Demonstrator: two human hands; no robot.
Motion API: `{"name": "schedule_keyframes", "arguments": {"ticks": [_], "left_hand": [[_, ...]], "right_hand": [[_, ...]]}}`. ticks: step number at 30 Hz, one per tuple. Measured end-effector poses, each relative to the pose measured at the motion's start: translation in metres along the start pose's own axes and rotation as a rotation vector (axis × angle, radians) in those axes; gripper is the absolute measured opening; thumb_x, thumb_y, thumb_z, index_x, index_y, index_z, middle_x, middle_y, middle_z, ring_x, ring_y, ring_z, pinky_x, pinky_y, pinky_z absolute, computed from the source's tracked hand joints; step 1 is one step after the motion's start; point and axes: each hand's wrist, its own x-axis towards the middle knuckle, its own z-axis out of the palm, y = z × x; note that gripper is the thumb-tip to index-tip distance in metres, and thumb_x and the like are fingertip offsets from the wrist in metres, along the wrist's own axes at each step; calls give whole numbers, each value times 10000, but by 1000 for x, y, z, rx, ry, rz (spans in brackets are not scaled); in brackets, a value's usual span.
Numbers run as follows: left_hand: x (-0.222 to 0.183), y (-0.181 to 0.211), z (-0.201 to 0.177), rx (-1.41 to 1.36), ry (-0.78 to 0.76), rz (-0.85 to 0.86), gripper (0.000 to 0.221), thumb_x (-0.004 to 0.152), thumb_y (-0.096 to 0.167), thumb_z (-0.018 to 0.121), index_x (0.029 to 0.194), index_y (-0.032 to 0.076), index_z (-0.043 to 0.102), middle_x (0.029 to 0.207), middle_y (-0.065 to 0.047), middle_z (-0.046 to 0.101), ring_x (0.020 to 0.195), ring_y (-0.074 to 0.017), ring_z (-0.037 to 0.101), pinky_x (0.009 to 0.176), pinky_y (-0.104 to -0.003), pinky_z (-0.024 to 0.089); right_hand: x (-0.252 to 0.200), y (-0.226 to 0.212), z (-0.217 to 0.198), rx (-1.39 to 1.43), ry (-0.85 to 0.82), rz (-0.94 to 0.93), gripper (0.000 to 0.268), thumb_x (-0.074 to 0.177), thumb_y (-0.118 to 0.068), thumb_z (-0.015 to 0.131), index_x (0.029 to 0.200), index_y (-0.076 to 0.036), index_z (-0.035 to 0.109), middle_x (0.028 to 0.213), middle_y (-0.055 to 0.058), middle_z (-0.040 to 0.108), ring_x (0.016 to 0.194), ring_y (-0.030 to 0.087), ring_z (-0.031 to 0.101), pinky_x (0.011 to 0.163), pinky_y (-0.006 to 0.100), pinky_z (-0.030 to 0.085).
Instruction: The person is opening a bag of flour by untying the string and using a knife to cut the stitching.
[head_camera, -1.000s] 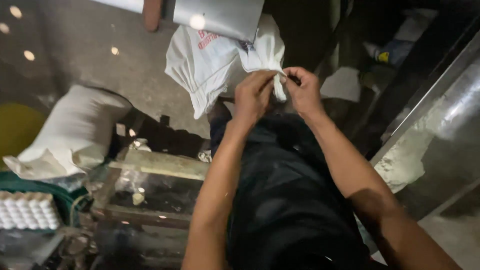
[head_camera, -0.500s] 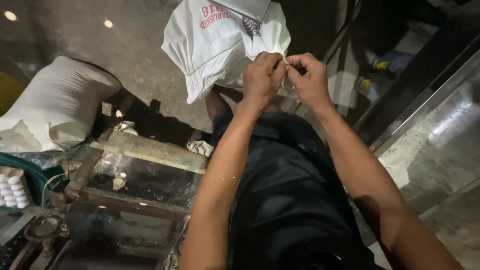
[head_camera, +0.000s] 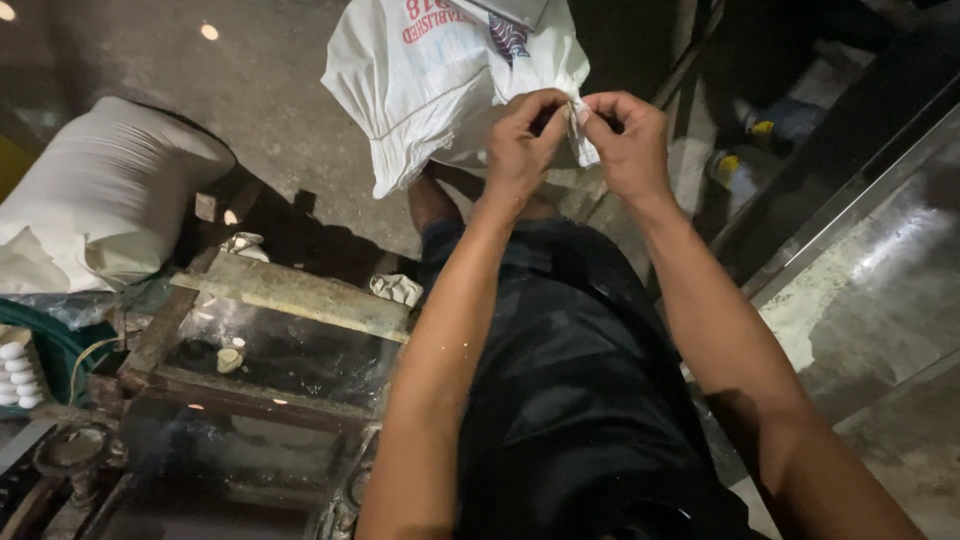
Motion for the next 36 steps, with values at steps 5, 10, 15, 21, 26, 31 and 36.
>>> {"name": "schedule_keyframes", "arguments": {"ticks": [5,10,15,21,26,31,36], "left_hand": [[2,21,2,249,33,253,114,914,144,745,1015,93,733,934,-60,710,786,-188,706,718,-301,561],[7,11,5,479,-8,289,126,911,156,768,998,91,704,947,-108,703,819,-289,675,714,-374,515],[14,-43,15,-331,-19,-109,85,998,100,698,989,16,705,856,-22,698,770,-100,644,722,-267,553],[6,-26,10,-335,12,-71,59,1001,57,700,1012,0,694,887,14,680,798,-69,618,738,-241,527],[3,2,9,-307,-5,-22,94,980,82,711,1030,3,708,909,28,695,831,-55,637,764,-227,539],[3,17,7,-27,18,25,146,950,167,727,1021,39,730,867,27,710,799,-45,659,739,-221,553],[10,-5,12,47,99,51,128,935,162,713,952,36,696,804,8,698,744,-68,655,694,-240,549]], "right_hand": [[-1,7,-2,-81,11,-86,131,1017,-86,714,1086,23,737,932,-16,719,822,42,637,765,213,531],[-1,11,-4,-123,-29,-210,127,1019,-49,698,1108,33,734,996,-5,739,887,52,645,828,222,536],[4,-4,2,19,46,-49,120,1003,-83,733,1057,24,724,923,-13,728,798,42,645,728,215,528],[5,-6,-1,96,11,-29,129,1000,-79,724,1074,27,727,938,1,728,804,52,651,726,222,530],[1,-9,0,72,21,-35,125,1011,-77,730,1073,32,728,940,14,728,817,61,655,743,224,532],[1,-8,0,22,3,-107,121,1026,-72,726,1087,33,729,973,10,730,857,59,658,774,225,545],[2,-3,0,-1,-13,-108,129,1028,-78,734,1091,35,729,947,7,721,822,48,639,731,218,519]]}}
